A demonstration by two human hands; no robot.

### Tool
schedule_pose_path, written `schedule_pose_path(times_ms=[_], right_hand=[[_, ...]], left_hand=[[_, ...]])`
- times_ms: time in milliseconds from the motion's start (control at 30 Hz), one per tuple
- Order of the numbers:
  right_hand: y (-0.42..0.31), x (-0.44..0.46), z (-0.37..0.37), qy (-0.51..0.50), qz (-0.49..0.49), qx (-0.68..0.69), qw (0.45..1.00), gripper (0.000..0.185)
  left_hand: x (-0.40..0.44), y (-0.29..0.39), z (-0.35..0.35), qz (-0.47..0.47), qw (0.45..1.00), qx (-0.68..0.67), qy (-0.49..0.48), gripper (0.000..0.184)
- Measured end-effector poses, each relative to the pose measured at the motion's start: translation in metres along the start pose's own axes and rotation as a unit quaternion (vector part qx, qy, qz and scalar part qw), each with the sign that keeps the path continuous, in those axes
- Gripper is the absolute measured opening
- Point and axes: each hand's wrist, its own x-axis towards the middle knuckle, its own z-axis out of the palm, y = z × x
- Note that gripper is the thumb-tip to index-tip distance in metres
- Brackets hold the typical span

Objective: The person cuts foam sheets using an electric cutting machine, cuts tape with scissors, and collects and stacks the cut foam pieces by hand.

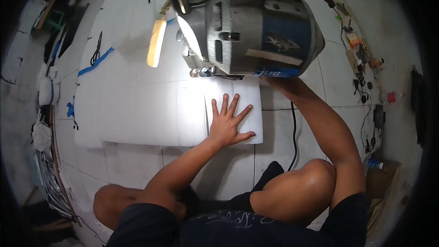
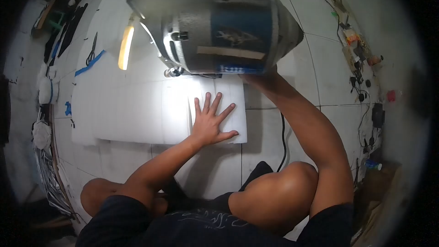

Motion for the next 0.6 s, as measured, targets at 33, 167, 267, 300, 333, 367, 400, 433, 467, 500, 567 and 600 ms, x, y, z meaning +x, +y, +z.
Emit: schedule_pose_path(times_ms=[33,167,267,300,333,367,400,433,467,500,567,600], right_hand=[[0.0,0.002,0.0,0.001,-0.002,0.002,1.0,0.062],[-0.002,0.006,0.0,0.003,-0.005,0.008,1.0,0.062],[-0.005,0.01,0.0,0.004,-0.015,0.009,1.0,0.062],[-0.006,0.011,0.0,0.005,-0.015,0.009,1.0,0.062],[-0.006,0.011,0.0,0.004,-0.017,0.01,1.0,0.062],[-0.006,0.01,0.001,0.001,-0.018,0.009,1.0,0.062],[-0.007,0.011,0.001,0.0,-0.021,0.008,1.0,0.062],[-0.008,0.014,0.001,-0.001,-0.023,0.005,1.0,0.062],[-0.01,0.014,0.001,-0.003,-0.024,0.006,1.0,0.062],[-0.012,0.016,0.002,-0.003,-0.025,0.005,1.0,0.062],[-0.014,0.018,0.004,-0.003,-0.022,0.005,1.0,0.062],[-0.015,0.018,0.004,-0.005,-0.022,0.006,1.0,0.062]], left_hand=[[0.001,-0.001,-0.001,0.001,1.0,0.004,-0.002,0.088],[0.001,-0.001,0.0,-0.002,1.0,0.011,-0.019,0.089],[-0.001,0.0,0.0,-0.007,1.0,0.0,-0.015,0.089],[0.001,-0.001,-0.001,0.002,1.0,-0.006,-0.007,0.089],[0.001,-0.001,-0.001,-0.001,1.0,-0.006,-0.009,0.089],[0.0,0.0,0.0,-0.005,1.0,-0.013,-0.009,0.089],[0.0,0.0,0.001,-0.006,1.0,-0.012,-0.014,0.088],[0.001,-0.001,0.0,-0.007,1.0,-0.006,-0.018,0.088],[0.0,-0.001,-0.001,-0.007,1.0,-0.007,-0.018,0.088],[0.001,-0.001,-0.001,-0.008,1.0,-0.009,-0.017,0.088],[0.002,0.0,0.002,-0.01,1.0,-0.014,-0.017,0.088],[0.001,0.0,0.002,-0.01,1.0,-0.015,-0.011,0.088]])
